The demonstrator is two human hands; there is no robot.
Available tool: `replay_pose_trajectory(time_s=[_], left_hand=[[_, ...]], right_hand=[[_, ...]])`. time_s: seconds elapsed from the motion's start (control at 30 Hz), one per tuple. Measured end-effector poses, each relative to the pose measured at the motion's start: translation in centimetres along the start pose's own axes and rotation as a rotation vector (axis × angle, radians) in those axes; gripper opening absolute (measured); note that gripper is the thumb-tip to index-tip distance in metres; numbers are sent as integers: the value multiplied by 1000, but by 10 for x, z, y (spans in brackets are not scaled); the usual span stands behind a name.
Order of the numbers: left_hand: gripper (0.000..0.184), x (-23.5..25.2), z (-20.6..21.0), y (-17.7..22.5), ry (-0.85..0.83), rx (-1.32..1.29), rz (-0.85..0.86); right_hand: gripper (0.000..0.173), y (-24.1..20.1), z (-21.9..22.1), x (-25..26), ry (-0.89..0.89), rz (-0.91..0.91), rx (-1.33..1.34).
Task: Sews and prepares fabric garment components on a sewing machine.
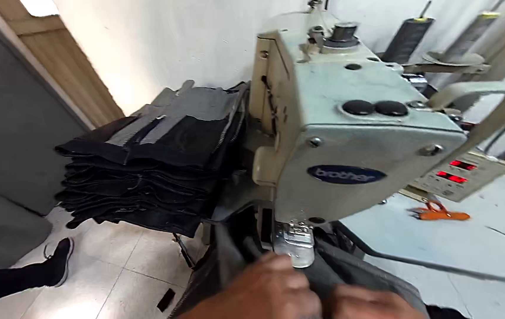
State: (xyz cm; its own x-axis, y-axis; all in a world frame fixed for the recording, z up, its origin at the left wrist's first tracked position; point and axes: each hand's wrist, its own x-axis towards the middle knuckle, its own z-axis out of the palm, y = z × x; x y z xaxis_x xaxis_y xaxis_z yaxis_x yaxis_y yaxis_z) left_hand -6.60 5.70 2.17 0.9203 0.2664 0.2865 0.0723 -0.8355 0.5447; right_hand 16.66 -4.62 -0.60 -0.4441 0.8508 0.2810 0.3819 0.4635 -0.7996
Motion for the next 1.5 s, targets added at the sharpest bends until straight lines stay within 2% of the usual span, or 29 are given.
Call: replay_pose_trajectory(time_s=[0.07,0.13,0.2,0.23,0.3,0.4,0.5,0.57,0.63,0.9,0.97,1.03,1.13,1.17,1.23,1.3,1.37,1.43,1.5], left_hand=[[25,-6,4,-31,-124,-21,-102],[22,-15,14,-60,-86,-130,-120],[24,-21,17,-70,28,-241,-104],[25,-21,19,-74,101,-261,-76],[27,-17,19,-85,184,-255,-69],[26,0,16,-105,247,-234,-152],[18,17,16,-115,280,-390,-288],[14,22,10,-112,228,-508,-387],[14,23,8,-109,215,-521,-417],[16,18,5,-115,160,-555,-336],[19,17,4,-117,145,-554,-332],[22,13,5,-121,178,-486,-321],[29,-11,2,-131,209,-276,-333],[32,-26,-1,-135,201,-207,-362],[32,-64,-12,-141,147,-144,-477],[28,-117,-17,-145,138,-93,-574],[24,-170,-23,-138,108,-56,-741],[31,-207,-31,-118,-87,-56,-952],[52,-230,-30,-99,-272,-140,-1072]], right_hand=[[16,17,8,3,12,93,-198],[21,46,16,-1,148,136,-288],[33,66,17,-5,279,142,-143],[34,70,16,-4,309,131,-26],[31,76,16,3,370,118,105],[23,92,18,19,526,211,170],[16,92,8,34,637,333,243],[18,90,4,36,642,353,277],[17,89,4,36,637,335,290],[13,86,14,34,662,265,295],[9,89,13,31,633,254,211],[25,95,5,21,574,249,-26],[44,94,-25,-12,523,323,-458],[46,98,-36,-31,528,376,-568],[36,108,-51,-81,544,541,-660],[30,123,-42,-138,581,756,-640],[35,139,-13,-185,514,938,-511],[44,142,29,-201,456,933,-340],[58,133,69,-193,495,897,-74]])
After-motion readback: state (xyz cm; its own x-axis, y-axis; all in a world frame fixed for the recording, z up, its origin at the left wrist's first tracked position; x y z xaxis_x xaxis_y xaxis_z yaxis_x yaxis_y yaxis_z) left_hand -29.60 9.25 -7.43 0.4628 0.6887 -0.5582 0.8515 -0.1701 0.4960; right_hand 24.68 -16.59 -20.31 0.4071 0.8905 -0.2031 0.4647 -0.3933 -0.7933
